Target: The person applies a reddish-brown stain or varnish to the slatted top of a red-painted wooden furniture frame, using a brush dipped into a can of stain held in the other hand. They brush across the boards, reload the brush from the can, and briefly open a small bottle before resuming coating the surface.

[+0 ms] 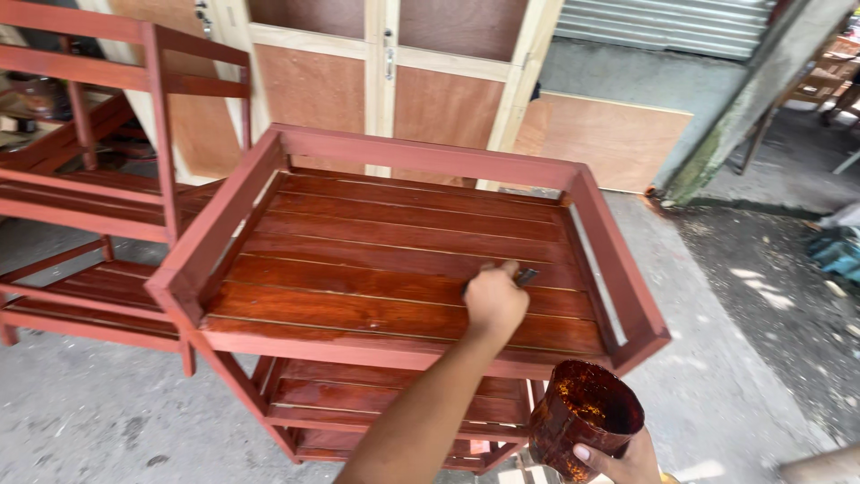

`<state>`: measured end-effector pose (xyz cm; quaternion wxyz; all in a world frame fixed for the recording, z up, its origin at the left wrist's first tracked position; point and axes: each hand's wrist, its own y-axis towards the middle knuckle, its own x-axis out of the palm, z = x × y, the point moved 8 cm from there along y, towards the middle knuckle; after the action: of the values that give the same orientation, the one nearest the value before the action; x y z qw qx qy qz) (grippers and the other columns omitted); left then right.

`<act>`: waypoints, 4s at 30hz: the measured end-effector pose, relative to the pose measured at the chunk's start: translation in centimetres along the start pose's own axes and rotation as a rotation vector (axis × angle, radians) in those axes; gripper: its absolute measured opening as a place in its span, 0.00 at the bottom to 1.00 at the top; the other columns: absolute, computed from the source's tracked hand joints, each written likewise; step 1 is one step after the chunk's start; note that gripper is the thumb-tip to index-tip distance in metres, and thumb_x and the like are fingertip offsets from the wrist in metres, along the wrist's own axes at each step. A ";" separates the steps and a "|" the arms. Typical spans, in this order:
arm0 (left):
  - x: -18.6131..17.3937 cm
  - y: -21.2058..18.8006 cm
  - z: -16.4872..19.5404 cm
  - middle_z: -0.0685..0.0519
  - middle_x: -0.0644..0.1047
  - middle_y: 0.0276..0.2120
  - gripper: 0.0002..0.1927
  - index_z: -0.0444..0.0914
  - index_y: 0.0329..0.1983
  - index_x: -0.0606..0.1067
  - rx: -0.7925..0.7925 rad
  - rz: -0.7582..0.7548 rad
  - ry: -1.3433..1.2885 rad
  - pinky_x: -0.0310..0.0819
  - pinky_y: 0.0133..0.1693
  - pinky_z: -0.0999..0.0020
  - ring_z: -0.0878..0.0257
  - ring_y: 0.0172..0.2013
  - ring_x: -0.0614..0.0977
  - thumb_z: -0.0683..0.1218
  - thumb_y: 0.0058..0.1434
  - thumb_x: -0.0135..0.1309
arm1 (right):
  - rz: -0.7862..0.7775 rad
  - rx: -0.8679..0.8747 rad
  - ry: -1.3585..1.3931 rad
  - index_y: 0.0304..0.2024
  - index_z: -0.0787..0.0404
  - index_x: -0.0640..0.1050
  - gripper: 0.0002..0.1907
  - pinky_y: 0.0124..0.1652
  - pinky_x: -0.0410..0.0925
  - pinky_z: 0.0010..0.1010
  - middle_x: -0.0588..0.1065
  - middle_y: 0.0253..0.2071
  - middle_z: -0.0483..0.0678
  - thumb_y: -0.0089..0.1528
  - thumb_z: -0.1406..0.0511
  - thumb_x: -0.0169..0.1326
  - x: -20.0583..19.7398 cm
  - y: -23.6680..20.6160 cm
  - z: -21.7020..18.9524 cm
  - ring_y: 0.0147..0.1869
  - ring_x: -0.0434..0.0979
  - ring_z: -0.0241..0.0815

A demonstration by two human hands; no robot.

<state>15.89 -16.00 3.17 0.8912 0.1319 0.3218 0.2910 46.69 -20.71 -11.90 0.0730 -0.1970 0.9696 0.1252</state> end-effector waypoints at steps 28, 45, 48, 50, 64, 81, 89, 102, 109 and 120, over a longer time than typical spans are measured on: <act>0.9 8.1 -8.9 0.39 0.82 0.31 0.08 0.34 0.33 0.79 -0.283 0.221 -0.291 0.79 0.42 0.52 0.43 0.38 0.86 0.42 0.49 0.61 | 0.179 0.000 -0.061 0.63 0.69 0.69 0.50 0.56 0.71 0.46 0.80 0.53 0.61 0.39 0.63 0.74 2.6 3.3 -3.8 0.58 0.81 0.53; -31.0 11.0 -26.1 0.39 0.81 0.31 0.07 0.34 0.36 0.81 -0.191 0.386 0.468 0.78 0.41 0.48 0.41 0.35 0.84 0.44 0.59 0.58 | 0.096 0.061 0.051 0.62 0.66 0.69 0.49 0.58 0.71 0.48 0.79 0.55 0.60 0.40 0.63 0.73 13.3 6.3 -7.3 0.60 0.79 0.54; -30.9 11.3 -25.5 0.39 0.80 0.33 0.08 0.38 0.39 0.82 -0.108 0.363 0.580 0.78 0.38 0.46 0.40 0.34 0.83 0.44 0.58 0.58 | 0.119 0.085 0.048 0.62 0.67 0.70 0.49 0.58 0.71 0.47 0.79 0.54 0.60 0.40 0.63 0.73 12.7 5.7 -7.1 0.60 0.79 0.53; -28.8 11.1 -24.7 0.38 0.80 0.33 0.10 0.41 0.42 0.83 -0.099 0.342 0.586 0.78 0.38 0.45 0.40 0.34 0.83 0.47 0.59 0.58 | 0.147 0.093 0.045 0.62 0.67 0.70 0.48 0.58 0.71 0.46 0.79 0.54 0.60 0.40 0.64 0.73 11.9 5.1 -6.8 0.59 0.80 0.53; 0.7 5.4 -4.8 0.42 0.81 0.36 0.08 0.41 0.37 0.82 0.094 0.051 0.109 0.79 0.39 0.48 0.42 0.35 0.84 0.43 0.58 0.54 | 0.257 0.100 -0.039 0.64 0.66 0.69 0.51 0.58 0.71 0.48 0.79 0.54 0.60 0.39 0.63 0.74 2.5 -0.1 -4.0 0.60 0.80 0.53; 12.5 6.2 2.5 0.42 0.82 0.29 0.13 0.31 0.30 0.76 -0.286 0.221 -0.654 0.77 0.36 0.56 0.49 0.32 0.86 0.42 0.49 0.68 | 0.155 0.076 -0.010 0.67 0.68 0.63 0.54 0.61 0.68 0.51 0.77 0.58 0.63 0.42 0.63 0.74 -4.2 -1.2 0.7 0.64 0.77 0.56; 8.5 9.9 -4.9 0.41 0.83 0.31 0.12 0.31 0.33 0.79 -0.359 0.181 -0.587 0.78 0.39 0.57 0.48 0.35 0.86 0.41 0.48 0.68 | 0.185 -0.065 0.046 0.66 0.71 0.66 0.53 0.62 0.67 0.48 0.77 0.58 0.65 0.42 0.64 0.74 -0.4 1.3 -1.5 0.64 0.76 0.57; -11.5 13.8 -21.0 0.44 0.83 0.29 0.14 0.31 0.34 0.79 -0.364 0.248 -0.288 0.80 0.34 0.58 0.55 0.30 0.86 0.42 0.47 0.70 | 0.208 0.068 0.143 0.65 0.67 0.66 0.53 0.57 0.71 0.48 0.77 0.57 0.61 0.38 0.64 0.73 10.0 5.5 -5.5 0.61 0.78 0.55; -25.9 15.3 -26.6 0.40 0.82 0.34 0.12 0.36 0.41 0.81 -0.268 0.313 0.193 0.79 0.43 0.52 0.44 0.37 0.85 0.41 0.53 0.61 | 0.230 0.006 0.145 0.65 0.68 0.67 0.51 0.57 0.70 0.47 0.77 0.56 0.61 0.40 0.64 0.72 12.6 5.8 -6.9 0.60 0.77 0.54; -18.6 14.6 -23.1 0.42 0.77 0.45 0.15 0.43 0.51 0.77 -0.096 -0.047 0.684 0.80 0.43 0.54 0.49 0.43 0.83 0.42 0.60 0.51 | 0.181 -0.014 0.057 0.66 0.68 0.66 0.54 0.59 0.69 0.49 0.77 0.57 0.62 0.38 0.63 0.72 12.4 5.6 -6.3 0.61 0.78 0.56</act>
<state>-17.09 -14.50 1.13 0.7433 -0.0227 0.5910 0.3126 32.52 -21.94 -6.99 0.0323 -0.1128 0.9842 0.1326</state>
